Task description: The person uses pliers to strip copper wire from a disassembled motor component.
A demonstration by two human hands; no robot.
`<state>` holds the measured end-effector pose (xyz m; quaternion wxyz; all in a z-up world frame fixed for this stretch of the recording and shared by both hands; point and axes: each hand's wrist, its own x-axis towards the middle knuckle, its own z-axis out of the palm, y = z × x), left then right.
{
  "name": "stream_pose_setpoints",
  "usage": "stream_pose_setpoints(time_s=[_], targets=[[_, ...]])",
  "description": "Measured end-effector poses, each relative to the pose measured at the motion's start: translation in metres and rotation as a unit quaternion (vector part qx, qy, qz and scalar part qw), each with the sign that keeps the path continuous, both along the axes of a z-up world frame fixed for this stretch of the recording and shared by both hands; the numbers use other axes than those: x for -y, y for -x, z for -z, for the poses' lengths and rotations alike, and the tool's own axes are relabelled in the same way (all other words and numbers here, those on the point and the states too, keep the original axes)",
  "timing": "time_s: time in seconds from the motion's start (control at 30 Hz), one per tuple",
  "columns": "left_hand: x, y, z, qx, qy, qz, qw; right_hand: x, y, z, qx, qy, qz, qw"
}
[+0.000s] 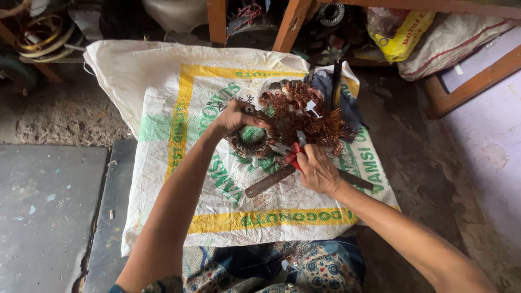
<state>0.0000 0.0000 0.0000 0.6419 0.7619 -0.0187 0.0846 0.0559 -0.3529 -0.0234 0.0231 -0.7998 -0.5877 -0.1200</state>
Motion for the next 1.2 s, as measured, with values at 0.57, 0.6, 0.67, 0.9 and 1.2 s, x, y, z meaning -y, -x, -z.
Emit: stream_pose_setpoints(time_s=[0.57, 0.6, 0.67, 0.9, 1.2], targets=[[0.093, 0.049, -0.104, -0.121, -0.325, -0.102, 0.932, -0.010, -0.018, -0.174, -0.334, 0.334, 0.138, 0.871], [0.094, 0.048, -0.104, -0.120, -0.334, -0.106, 0.929, -0.014, -0.018, -0.176, -0.314, 0.358, 0.145, 0.867], [0.093, 0.047, -0.101, -0.154, -0.337, -0.103, 0.923, -0.019, -0.017, -0.178, -0.335, 0.353, 0.126, 0.864], [0.095, 0.039, -0.098, -0.159, -0.372, -0.105, 0.909, -0.035, -0.027, -0.180, -0.374, 0.392, 0.131, 0.830], [0.080, 0.050, -0.089, -0.065, -0.325, -0.108, 0.937, -0.050, -0.051, -0.186, -0.477, 0.410, 0.078, 0.773]])
